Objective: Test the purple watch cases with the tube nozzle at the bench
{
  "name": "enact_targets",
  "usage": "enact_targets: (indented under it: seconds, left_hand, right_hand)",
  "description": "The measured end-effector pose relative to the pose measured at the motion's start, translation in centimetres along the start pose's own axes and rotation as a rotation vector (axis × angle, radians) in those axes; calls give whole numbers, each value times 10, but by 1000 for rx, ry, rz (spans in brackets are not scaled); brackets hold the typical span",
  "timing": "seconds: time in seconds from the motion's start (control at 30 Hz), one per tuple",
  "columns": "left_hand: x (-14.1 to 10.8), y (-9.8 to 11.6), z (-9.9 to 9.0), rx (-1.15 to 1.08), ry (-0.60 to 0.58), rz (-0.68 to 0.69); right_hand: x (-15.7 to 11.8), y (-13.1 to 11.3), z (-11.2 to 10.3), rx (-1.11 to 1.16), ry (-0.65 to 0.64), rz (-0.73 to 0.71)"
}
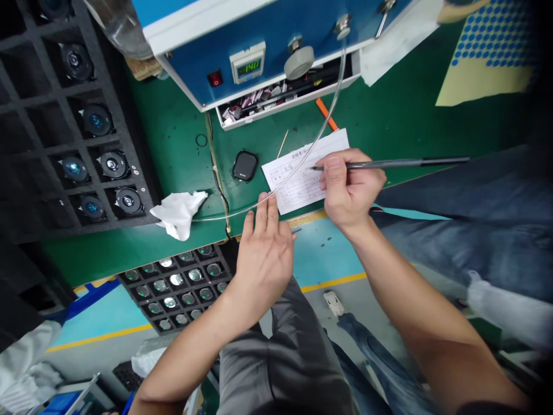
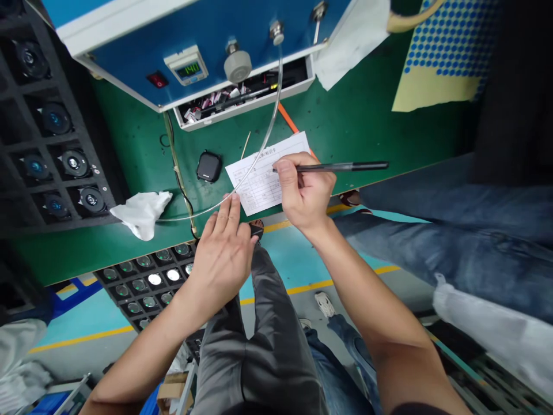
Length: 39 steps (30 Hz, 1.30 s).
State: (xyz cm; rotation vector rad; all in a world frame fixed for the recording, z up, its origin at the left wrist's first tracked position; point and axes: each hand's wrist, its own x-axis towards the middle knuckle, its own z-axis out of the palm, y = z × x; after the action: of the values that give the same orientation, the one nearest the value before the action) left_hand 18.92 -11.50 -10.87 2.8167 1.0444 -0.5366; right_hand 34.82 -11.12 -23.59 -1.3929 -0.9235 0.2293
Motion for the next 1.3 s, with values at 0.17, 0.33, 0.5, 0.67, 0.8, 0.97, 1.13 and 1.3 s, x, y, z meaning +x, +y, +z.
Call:
enact_targets:
  seconds: [0.17,0.33,0.5,0.67,0.8,0.97,1.13,1.3]
  left_hand:
    - [3,-10,1,35,15,-13]
    - [9,-10,2,51,16,-23]
    - [10,-8,2,55,4,-17]
    - [9,-8,2,32,2,-11]
    - [9,-8,3,39,12,-12]
    - [9,-9,4,47,7,3]
    - [9,-10,5,25,18,0]
    - [10,-9,7,28,7,-2]
  right_hand:
    - [5,-6,4,73,-10,25]
    - [0,-15,3,-1,-89,-87]
    - [-6,-12,4,-40,-80,-210]
    - [-7,-9,6,-77,-120,-205]
    - [-7,-9,5,-145,-138,-172]
    - [-7,-9,4,-128,-118,-211]
    - [-7,-9,4,-104,-127,-205]
    - [-7,-9,4,-154,-140,-173]
